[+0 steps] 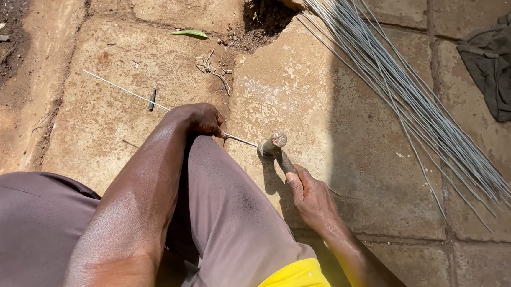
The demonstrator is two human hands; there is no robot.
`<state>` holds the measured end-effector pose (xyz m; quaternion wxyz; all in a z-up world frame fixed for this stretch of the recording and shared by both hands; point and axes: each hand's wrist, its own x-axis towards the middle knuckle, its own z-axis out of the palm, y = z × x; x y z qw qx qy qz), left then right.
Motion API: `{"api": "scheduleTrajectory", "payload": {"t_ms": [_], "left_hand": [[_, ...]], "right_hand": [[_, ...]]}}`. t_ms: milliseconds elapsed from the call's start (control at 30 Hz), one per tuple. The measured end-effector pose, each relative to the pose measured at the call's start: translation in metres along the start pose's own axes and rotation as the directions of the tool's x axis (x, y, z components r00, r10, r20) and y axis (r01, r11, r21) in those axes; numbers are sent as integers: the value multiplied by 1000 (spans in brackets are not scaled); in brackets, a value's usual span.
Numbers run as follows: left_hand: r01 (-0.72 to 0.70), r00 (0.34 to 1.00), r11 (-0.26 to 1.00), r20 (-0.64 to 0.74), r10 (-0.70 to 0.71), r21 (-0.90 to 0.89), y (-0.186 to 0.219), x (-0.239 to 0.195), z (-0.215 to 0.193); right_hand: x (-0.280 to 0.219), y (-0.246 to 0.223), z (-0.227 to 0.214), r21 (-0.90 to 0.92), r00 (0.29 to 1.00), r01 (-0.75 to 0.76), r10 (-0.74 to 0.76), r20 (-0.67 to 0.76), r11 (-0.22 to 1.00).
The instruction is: Straightening thin metal rods by tapping them with a hammer against a stone surface
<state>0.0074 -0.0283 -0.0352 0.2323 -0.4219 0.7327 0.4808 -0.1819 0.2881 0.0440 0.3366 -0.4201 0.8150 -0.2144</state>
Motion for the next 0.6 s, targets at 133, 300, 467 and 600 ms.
{"api": "scheduleTrajectory", "payload": {"t_ms": [133,300,467,600], "left_hand": [[13,1000,1000,13,-13,12,-9,0,5],[2,1000,999,26,-3,48,1,-2,0],[2,1000,996,17,-4,86,2,1,1],[1,1000,991,13,-3,130,-15,24,4]], "right_hand": [[-13,-1,-3,46,999,-45,45,9,998],[-13,-11,-16,116,998,10,-3,-60,993],[-4,-9,-9,94,998,53,-50,-32,994],[-1,1,1,17,999,41,-41,28,999]]}}
